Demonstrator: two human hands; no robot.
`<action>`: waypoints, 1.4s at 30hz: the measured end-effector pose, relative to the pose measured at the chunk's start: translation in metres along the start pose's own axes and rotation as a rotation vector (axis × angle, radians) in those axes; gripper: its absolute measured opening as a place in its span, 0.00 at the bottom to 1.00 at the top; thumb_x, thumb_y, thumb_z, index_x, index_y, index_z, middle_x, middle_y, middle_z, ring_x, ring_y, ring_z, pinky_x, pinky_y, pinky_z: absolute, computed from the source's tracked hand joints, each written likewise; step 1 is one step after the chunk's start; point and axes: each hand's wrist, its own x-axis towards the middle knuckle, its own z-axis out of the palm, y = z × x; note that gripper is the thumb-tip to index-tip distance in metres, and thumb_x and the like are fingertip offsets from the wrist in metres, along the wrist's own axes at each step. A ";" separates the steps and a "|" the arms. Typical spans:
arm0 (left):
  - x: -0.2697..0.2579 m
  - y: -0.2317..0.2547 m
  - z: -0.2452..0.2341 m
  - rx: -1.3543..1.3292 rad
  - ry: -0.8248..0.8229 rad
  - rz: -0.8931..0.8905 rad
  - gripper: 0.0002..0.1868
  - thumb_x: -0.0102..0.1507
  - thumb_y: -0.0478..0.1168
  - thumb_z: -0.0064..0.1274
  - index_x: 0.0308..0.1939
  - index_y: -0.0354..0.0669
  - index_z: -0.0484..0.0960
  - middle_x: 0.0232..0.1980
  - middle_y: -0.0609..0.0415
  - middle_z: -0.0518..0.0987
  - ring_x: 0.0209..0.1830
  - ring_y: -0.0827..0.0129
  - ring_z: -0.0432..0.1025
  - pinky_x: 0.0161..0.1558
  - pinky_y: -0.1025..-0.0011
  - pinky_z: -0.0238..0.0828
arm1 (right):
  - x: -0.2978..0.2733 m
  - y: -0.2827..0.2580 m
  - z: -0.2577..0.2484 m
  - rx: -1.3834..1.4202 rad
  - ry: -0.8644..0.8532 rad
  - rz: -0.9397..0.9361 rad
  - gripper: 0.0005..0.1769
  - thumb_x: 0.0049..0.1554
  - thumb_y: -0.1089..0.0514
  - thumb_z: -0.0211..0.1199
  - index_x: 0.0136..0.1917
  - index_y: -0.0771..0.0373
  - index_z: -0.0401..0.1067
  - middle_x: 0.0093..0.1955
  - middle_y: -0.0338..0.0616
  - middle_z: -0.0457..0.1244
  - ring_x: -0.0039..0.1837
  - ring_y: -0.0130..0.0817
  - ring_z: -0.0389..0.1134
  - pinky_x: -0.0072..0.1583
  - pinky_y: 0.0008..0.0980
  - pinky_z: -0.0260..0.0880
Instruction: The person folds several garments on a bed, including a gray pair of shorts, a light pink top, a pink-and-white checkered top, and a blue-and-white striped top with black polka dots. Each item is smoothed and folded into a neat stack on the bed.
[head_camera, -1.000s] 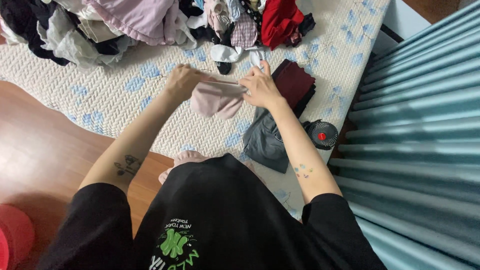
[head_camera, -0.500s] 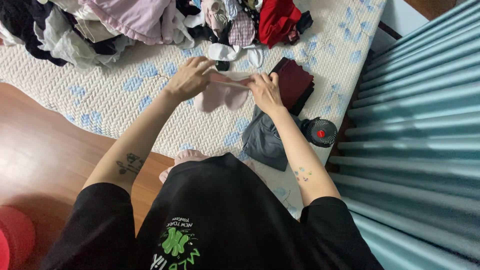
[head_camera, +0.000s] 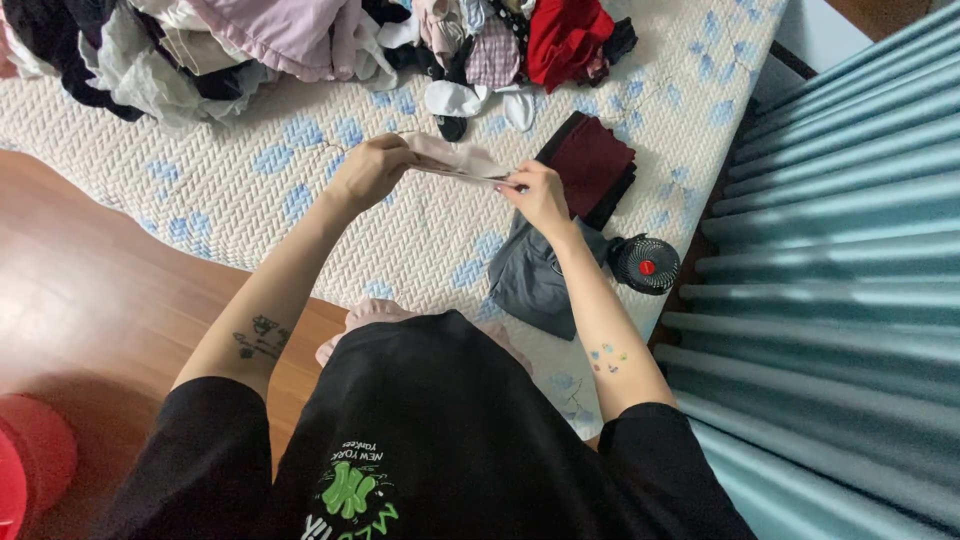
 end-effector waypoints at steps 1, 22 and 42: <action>0.000 0.003 -0.001 -0.002 -0.001 -0.004 0.04 0.64 0.34 0.61 0.42 0.47 0.85 0.45 0.51 0.81 0.42 0.52 0.81 0.40 0.59 0.80 | 0.003 -0.004 -0.002 0.001 -0.004 0.001 0.08 0.50 0.56 0.80 0.41 0.60 0.83 0.45 0.52 0.70 0.49 0.55 0.74 0.51 0.40 0.75; -0.019 -0.103 0.038 -1.687 -0.213 -0.975 0.15 0.71 0.42 0.54 0.59 0.47 0.71 0.48 0.44 0.85 0.41 0.54 0.84 0.39 0.54 0.83 | 0.037 -0.061 0.043 1.337 0.107 0.991 0.10 0.55 0.65 0.74 0.43 0.67 0.71 0.39 0.54 0.70 0.42 0.45 0.76 0.47 0.40 0.76; 0.106 -0.063 -0.030 -0.607 0.025 -0.214 0.41 0.56 0.43 0.73 0.70 0.42 0.70 0.69 0.41 0.73 0.68 0.42 0.68 0.68 0.46 0.62 | 0.069 0.010 0.178 1.159 0.830 0.951 0.22 0.62 0.50 0.73 0.46 0.73 0.73 0.42 0.56 0.69 0.43 0.41 0.74 0.46 0.40 0.75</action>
